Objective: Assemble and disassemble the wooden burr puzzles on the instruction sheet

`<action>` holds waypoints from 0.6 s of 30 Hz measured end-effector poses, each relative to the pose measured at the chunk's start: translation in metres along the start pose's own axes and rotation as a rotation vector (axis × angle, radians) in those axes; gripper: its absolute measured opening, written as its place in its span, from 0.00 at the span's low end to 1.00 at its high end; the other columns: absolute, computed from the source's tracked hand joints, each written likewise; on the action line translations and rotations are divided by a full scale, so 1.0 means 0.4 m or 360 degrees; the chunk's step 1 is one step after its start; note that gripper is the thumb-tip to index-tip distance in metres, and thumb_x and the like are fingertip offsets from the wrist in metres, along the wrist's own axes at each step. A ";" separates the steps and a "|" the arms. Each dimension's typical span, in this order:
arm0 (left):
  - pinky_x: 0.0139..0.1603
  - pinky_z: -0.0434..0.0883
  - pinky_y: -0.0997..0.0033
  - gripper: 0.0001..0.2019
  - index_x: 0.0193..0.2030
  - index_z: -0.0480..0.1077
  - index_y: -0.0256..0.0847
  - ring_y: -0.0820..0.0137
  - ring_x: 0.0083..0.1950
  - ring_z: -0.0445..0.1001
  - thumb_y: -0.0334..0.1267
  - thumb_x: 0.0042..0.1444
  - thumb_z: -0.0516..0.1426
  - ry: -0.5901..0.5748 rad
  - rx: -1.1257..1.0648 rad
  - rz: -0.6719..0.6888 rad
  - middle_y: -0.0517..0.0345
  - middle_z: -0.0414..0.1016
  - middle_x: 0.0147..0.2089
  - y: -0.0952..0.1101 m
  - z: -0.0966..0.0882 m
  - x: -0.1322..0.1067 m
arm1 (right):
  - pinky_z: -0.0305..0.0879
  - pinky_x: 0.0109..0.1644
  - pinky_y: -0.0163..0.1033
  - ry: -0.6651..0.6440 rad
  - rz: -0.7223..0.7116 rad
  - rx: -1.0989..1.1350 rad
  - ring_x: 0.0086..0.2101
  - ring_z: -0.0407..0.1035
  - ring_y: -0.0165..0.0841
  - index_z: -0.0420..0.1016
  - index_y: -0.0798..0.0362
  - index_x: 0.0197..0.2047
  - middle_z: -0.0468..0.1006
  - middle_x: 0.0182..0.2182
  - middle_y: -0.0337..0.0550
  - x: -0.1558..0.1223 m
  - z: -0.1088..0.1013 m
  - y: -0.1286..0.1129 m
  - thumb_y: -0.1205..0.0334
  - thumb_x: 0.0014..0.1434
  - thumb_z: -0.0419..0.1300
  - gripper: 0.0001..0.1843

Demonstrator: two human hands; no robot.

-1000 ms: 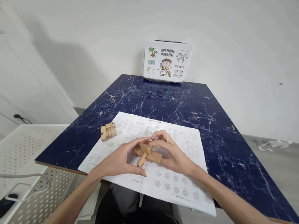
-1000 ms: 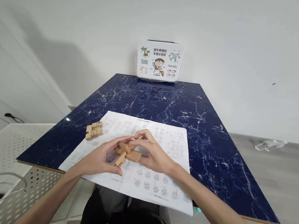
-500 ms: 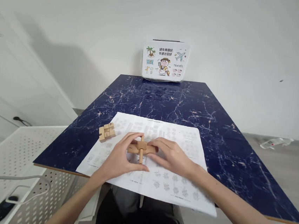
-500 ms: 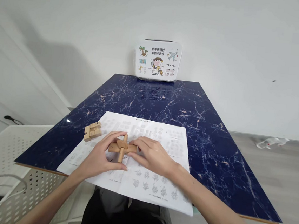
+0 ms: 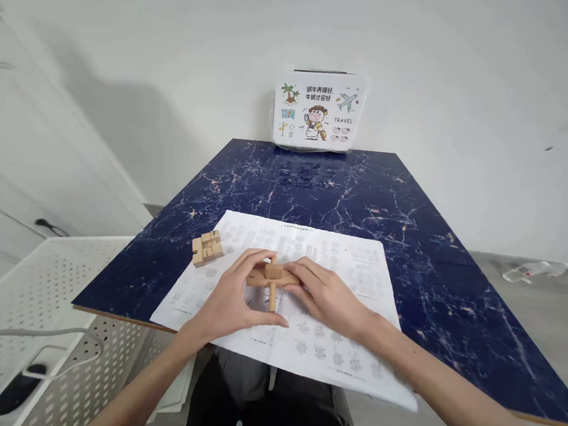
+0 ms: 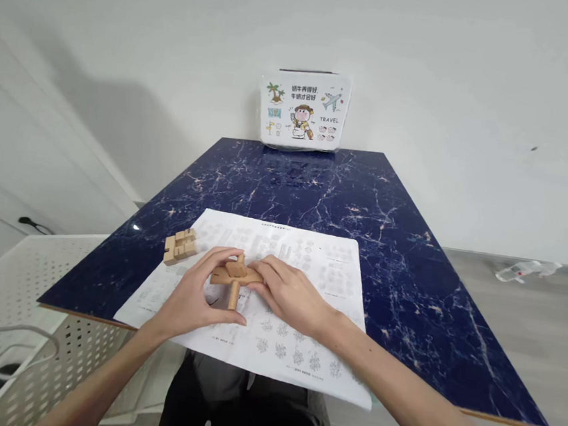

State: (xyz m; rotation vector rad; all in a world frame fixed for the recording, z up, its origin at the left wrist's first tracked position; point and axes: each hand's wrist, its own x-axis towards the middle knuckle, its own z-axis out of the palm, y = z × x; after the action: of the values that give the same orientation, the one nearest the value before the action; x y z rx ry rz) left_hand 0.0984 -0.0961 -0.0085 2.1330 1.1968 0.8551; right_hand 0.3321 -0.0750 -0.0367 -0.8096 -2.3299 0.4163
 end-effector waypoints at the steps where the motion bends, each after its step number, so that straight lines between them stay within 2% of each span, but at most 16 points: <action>1: 0.66 0.73 0.46 0.47 0.67 0.63 0.52 0.49 0.65 0.74 0.53 0.41 0.78 0.0007 -0.0012 0.0009 0.49 0.68 0.67 -0.001 0.001 0.000 | 0.77 0.40 0.49 0.0016 -0.0013 0.0015 0.42 0.75 0.43 0.66 0.52 0.62 0.76 0.50 0.54 0.000 0.002 0.001 0.56 0.79 0.48 0.16; 8: 0.61 0.76 0.48 0.47 0.66 0.62 0.52 0.51 0.62 0.76 0.52 0.41 0.78 0.0083 -0.0075 0.0054 0.50 0.68 0.67 -0.004 0.008 0.003 | 0.78 0.42 0.48 0.0096 -0.0042 0.0165 0.42 0.74 0.41 0.62 0.48 0.67 0.74 0.51 0.53 -0.004 0.004 0.001 0.59 0.79 0.48 0.17; 18: 0.63 0.75 0.46 0.50 0.65 0.63 0.52 0.51 0.61 0.75 0.53 0.35 0.79 0.0160 -0.0221 0.0109 0.48 0.66 0.67 -0.009 0.008 0.000 | 0.78 0.47 0.46 0.0207 -0.0071 0.0239 0.45 0.75 0.40 0.64 0.49 0.65 0.75 0.50 0.52 -0.002 0.003 -0.017 0.59 0.78 0.49 0.16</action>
State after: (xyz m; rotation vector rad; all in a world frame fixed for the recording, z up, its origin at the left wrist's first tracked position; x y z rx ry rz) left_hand 0.0988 -0.0948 -0.0133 2.0500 1.0845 1.0554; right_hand 0.3289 -0.0807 -0.0346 -0.6910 -2.1638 0.4976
